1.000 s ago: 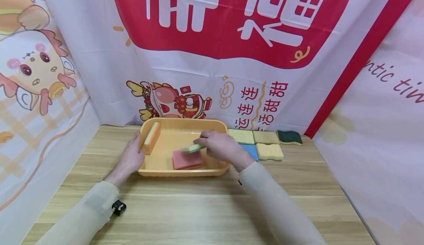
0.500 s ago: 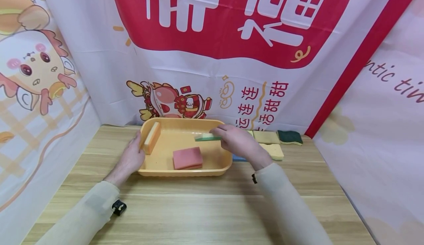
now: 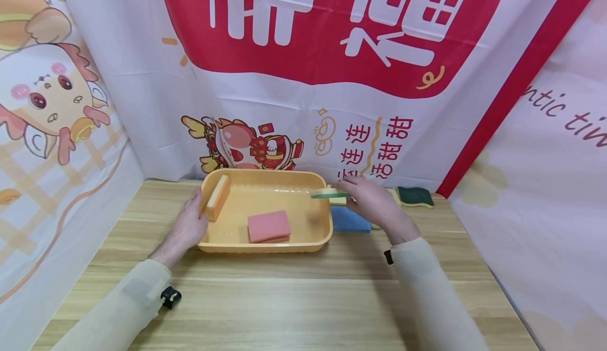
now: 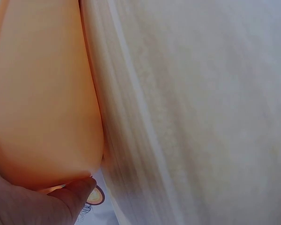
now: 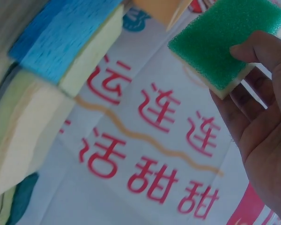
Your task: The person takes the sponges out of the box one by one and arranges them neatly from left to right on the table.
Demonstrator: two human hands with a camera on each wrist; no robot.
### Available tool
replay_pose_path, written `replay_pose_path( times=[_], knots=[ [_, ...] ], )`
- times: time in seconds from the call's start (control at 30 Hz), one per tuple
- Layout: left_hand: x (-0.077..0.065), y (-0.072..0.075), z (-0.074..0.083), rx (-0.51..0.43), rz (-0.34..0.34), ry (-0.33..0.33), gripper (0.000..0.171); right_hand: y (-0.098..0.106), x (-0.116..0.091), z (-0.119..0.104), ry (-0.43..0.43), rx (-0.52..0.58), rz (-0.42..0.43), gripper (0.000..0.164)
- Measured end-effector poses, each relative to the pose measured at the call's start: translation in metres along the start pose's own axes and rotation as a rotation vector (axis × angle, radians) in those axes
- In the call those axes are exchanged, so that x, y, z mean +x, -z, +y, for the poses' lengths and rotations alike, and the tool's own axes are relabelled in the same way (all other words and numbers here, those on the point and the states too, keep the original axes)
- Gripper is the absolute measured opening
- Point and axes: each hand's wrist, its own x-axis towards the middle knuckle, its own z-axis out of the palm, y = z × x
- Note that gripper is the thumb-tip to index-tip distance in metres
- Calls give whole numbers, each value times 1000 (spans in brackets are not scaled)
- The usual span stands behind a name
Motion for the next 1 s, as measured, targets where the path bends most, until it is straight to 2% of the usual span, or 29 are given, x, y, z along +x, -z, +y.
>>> replay_pose_path(
  times=[0.57, 1.0],
  knots=[
    [0, 0, 0, -1, -6, 16, 85, -2, -41, 65, -220, 46, -46, 57],
    [1, -1, 0, -7, -8, 25, 85, -5, -73, 116, -235, 80, 1, 49]
  ],
)
